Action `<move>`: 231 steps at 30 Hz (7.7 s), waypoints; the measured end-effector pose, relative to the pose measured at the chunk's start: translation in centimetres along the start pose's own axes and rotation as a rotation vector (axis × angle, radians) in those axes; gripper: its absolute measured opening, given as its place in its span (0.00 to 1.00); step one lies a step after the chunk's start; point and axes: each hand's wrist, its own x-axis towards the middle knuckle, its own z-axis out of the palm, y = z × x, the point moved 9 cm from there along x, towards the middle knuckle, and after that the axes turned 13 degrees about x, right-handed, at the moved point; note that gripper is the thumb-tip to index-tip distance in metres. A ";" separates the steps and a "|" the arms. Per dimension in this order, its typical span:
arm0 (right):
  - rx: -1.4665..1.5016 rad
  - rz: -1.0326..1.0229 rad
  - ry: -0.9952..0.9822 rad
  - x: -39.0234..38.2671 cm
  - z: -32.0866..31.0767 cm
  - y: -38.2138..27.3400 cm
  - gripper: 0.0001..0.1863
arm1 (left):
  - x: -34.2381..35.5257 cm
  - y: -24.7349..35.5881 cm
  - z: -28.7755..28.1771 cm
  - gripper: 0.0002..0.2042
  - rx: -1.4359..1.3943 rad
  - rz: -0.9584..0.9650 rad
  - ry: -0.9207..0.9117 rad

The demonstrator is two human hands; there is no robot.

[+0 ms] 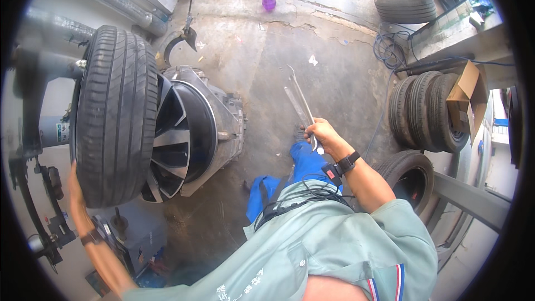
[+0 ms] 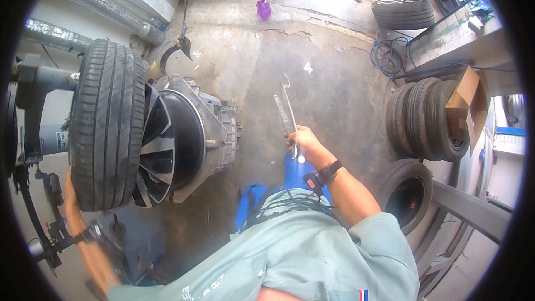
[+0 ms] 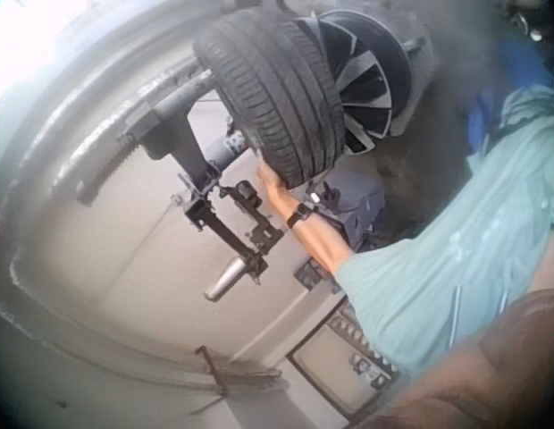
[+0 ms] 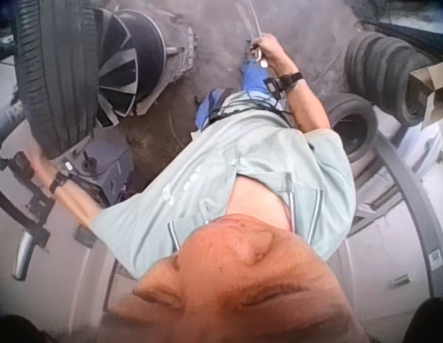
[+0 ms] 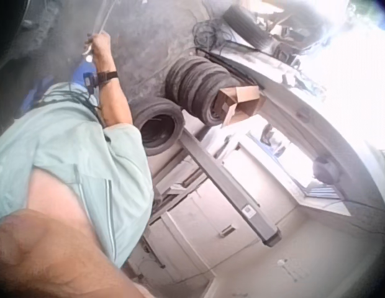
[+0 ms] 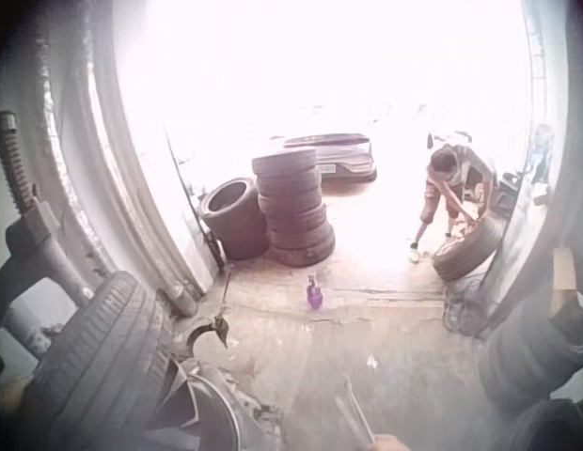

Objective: The person removes a tire from a rim using a tire changer machine and a pry bar. The person then handles a new tire, peeling off a sticker, and sprays a liquid from a purple bottle onto the bead of the tire.

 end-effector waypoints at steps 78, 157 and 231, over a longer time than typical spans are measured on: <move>-0.821 0.257 -0.524 36.9 19.1 8.4 0.15 | -9.0 11.7 20.4 0.30 1.049 -0.311 0.499; -0.316 0.297 -0.464 22.1 26.6 -16.2 0.35 | -4.7 31.9 25.3 0.06 1.176 0.245 0.457; -1.535 -0.298 -1.625 19.2 65.4 -8.1 0.23 | 2.2 30.6 20.8 0.05 0.928 -0.302 0.611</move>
